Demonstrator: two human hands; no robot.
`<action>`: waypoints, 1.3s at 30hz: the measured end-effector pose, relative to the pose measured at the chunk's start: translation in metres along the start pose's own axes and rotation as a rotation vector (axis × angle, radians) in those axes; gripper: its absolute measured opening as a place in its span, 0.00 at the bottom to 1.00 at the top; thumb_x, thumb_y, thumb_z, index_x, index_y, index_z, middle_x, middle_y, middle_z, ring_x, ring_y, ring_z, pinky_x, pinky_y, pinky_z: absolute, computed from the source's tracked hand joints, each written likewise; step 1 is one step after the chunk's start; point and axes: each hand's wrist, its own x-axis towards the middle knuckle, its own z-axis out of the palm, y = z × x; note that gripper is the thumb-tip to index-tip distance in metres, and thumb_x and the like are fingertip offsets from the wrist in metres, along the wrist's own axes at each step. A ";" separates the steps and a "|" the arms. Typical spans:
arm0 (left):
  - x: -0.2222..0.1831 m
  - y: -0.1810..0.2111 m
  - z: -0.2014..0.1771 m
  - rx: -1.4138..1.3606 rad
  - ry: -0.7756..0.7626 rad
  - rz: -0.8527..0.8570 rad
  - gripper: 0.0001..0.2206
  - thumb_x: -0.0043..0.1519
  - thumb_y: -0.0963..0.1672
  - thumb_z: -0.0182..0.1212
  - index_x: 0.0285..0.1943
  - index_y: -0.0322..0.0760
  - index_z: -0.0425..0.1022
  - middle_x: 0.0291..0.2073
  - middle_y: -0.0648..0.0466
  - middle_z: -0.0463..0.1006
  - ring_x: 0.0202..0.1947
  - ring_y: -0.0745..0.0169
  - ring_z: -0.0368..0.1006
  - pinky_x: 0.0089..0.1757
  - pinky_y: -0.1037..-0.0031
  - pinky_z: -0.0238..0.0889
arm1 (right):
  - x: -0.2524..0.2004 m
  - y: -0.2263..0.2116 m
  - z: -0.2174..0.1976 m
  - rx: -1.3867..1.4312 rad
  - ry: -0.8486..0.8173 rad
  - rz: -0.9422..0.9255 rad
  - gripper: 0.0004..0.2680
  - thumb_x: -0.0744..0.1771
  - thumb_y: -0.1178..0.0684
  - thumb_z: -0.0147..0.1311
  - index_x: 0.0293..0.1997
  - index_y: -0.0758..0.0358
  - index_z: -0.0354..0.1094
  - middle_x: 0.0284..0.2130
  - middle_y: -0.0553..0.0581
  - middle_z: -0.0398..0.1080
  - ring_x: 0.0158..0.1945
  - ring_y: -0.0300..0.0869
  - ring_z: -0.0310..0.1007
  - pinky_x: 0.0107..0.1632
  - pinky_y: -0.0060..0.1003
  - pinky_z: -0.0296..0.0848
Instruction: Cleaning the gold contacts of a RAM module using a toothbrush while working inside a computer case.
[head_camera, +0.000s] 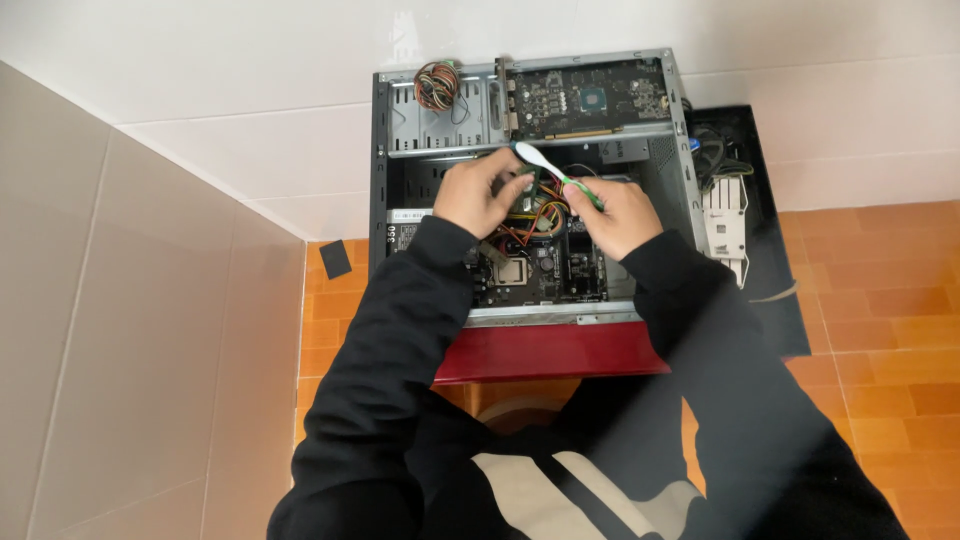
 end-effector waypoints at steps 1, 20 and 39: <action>-0.002 -0.005 0.002 -0.002 -0.003 0.000 0.05 0.64 0.47 0.67 0.42 0.48 0.77 0.27 0.56 0.82 0.30 0.46 0.80 0.36 0.59 0.73 | -0.002 0.004 0.002 0.000 0.000 0.004 0.14 0.73 0.42 0.47 0.29 0.52 0.70 0.17 0.58 0.69 0.29 0.57 0.74 0.36 0.46 0.69; -0.007 -0.012 0.005 -0.137 0.113 -0.162 0.06 0.57 0.46 0.76 0.40 0.47 0.86 0.26 0.52 0.84 0.31 0.46 0.82 0.36 0.61 0.75 | -0.001 0.016 0.005 0.020 -0.074 -0.025 0.15 0.72 0.43 0.48 0.27 0.55 0.69 0.13 0.60 0.66 0.24 0.55 0.71 0.33 0.43 0.67; -0.014 -0.015 0.008 -0.174 0.162 -0.125 0.05 0.58 0.45 0.76 0.39 0.47 0.85 0.27 0.55 0.84 0.32 0.53 0.82 0.36 0.65 0.75 | 0.001 0.016 0.009 0.042 -0.046 -0.061 0.15 0.73 0.46 0.48 0.26 0.54 0.69 0.13 0.58 0.64 0.23 0.51 0.69 0.33 0.42 0.67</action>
